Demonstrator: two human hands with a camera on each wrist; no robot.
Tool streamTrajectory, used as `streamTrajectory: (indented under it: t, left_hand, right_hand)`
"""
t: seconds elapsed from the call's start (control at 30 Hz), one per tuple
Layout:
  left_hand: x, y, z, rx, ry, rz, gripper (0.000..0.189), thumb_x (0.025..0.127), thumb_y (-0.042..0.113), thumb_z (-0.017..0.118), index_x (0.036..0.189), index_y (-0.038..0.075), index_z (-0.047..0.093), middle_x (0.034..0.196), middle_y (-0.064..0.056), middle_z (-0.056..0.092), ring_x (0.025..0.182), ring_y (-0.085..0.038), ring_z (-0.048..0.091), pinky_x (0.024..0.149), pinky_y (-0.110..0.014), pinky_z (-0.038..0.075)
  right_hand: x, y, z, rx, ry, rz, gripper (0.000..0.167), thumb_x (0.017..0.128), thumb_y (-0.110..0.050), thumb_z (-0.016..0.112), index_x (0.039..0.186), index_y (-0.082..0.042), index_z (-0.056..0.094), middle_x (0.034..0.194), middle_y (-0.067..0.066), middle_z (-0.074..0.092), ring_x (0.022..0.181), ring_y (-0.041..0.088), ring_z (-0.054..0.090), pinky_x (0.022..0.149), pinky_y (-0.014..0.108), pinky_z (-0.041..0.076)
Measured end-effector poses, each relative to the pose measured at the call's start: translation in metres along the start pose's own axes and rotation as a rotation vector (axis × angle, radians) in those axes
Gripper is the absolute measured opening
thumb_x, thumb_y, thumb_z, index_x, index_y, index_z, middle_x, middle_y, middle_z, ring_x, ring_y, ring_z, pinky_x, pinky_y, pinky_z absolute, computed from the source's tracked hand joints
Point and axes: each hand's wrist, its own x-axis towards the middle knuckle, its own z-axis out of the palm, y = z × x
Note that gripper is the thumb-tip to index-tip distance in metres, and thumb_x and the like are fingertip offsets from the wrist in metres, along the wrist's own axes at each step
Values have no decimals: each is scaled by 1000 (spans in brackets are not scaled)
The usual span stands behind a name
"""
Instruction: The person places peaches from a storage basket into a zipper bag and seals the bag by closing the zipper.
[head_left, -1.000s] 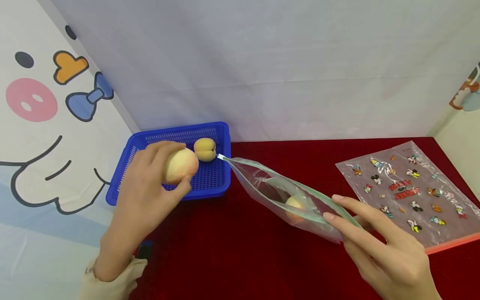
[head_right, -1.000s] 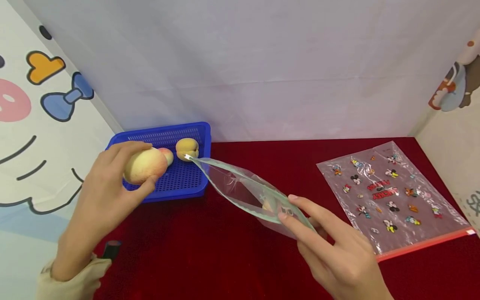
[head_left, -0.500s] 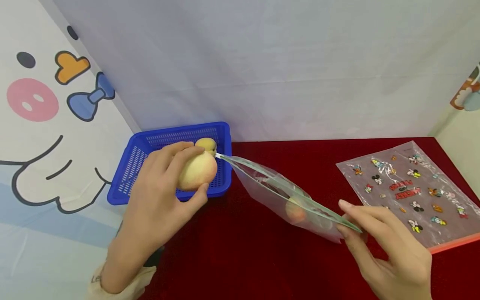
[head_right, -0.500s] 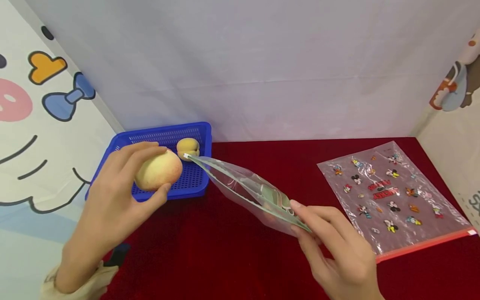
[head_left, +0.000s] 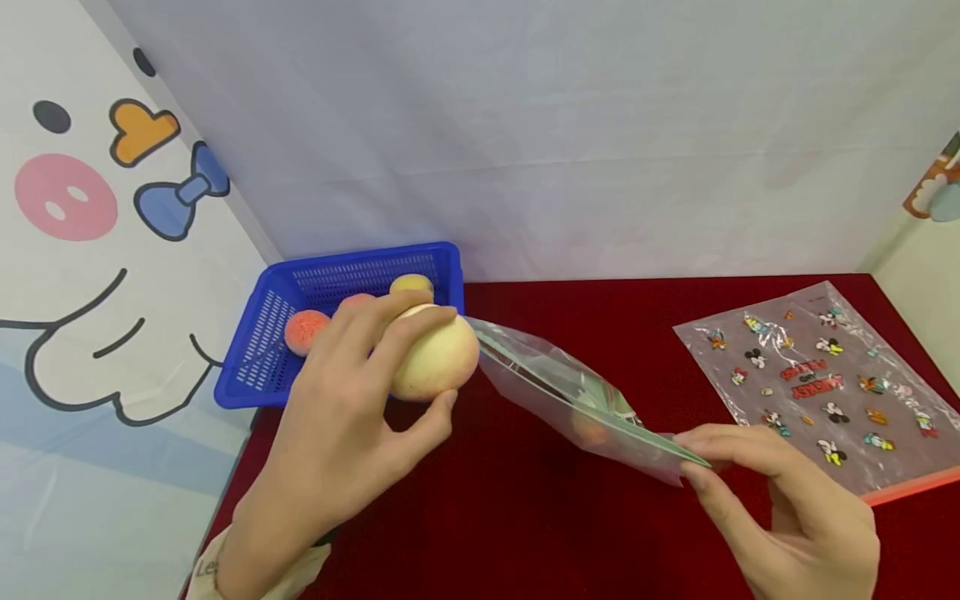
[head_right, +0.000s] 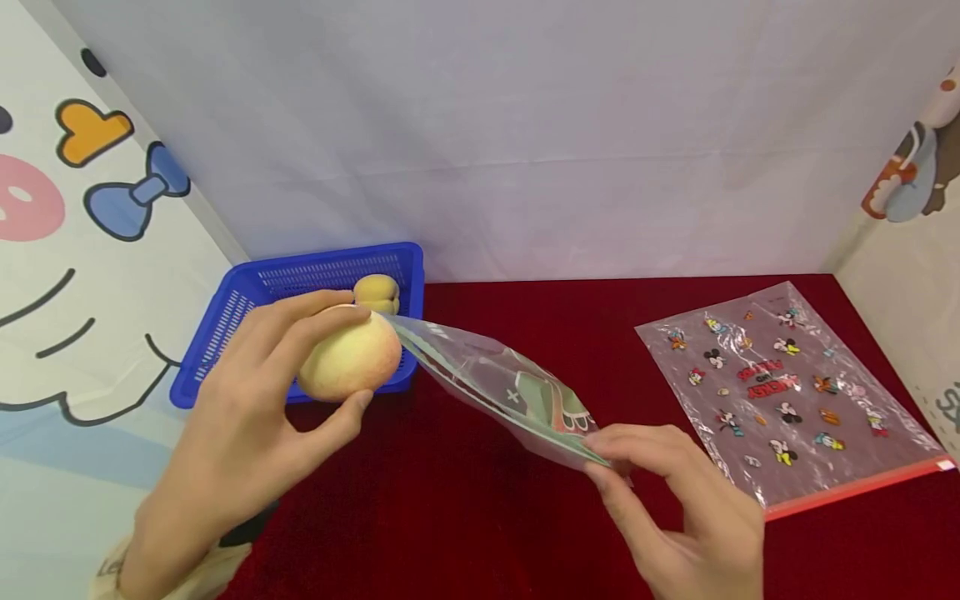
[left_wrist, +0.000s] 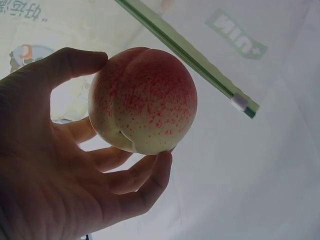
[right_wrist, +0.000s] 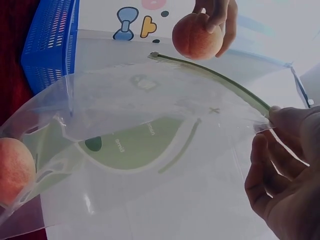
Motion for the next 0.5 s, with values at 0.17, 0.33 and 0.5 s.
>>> streamTrajectory:
  t: [0.17,0.33,0.5]
  left_hand:
    - [2,6,1,-32,-18,12,53,82,25,79,133,17,66,139,-5,63,116,-26,57,94,-43,48]
    - [5,7,5,-97,-69,17,52,83,25,78,134,18,66,139,-2,63,124,-23,58,101,-41,47]
    - [7,5,8,-157,-139,12,52,84,26,78,135,19,65,139,1,61,129,-18,56,105,-38,48]
  right_hand:
    - [2,-2,2,-203,4,-18,24,86,5,80,91,23,66,108,17,74,103,18,68,93,15,54]
    - [1,0,1,-248,35,-63,24,85,1,82,87,20,68,105,18,74,101,17,67,90,15,53]
    - [0,3,-2,-221,77,-101,22,82,6,83,84,21,67,100,22,73,98,19,68,88,16,55]
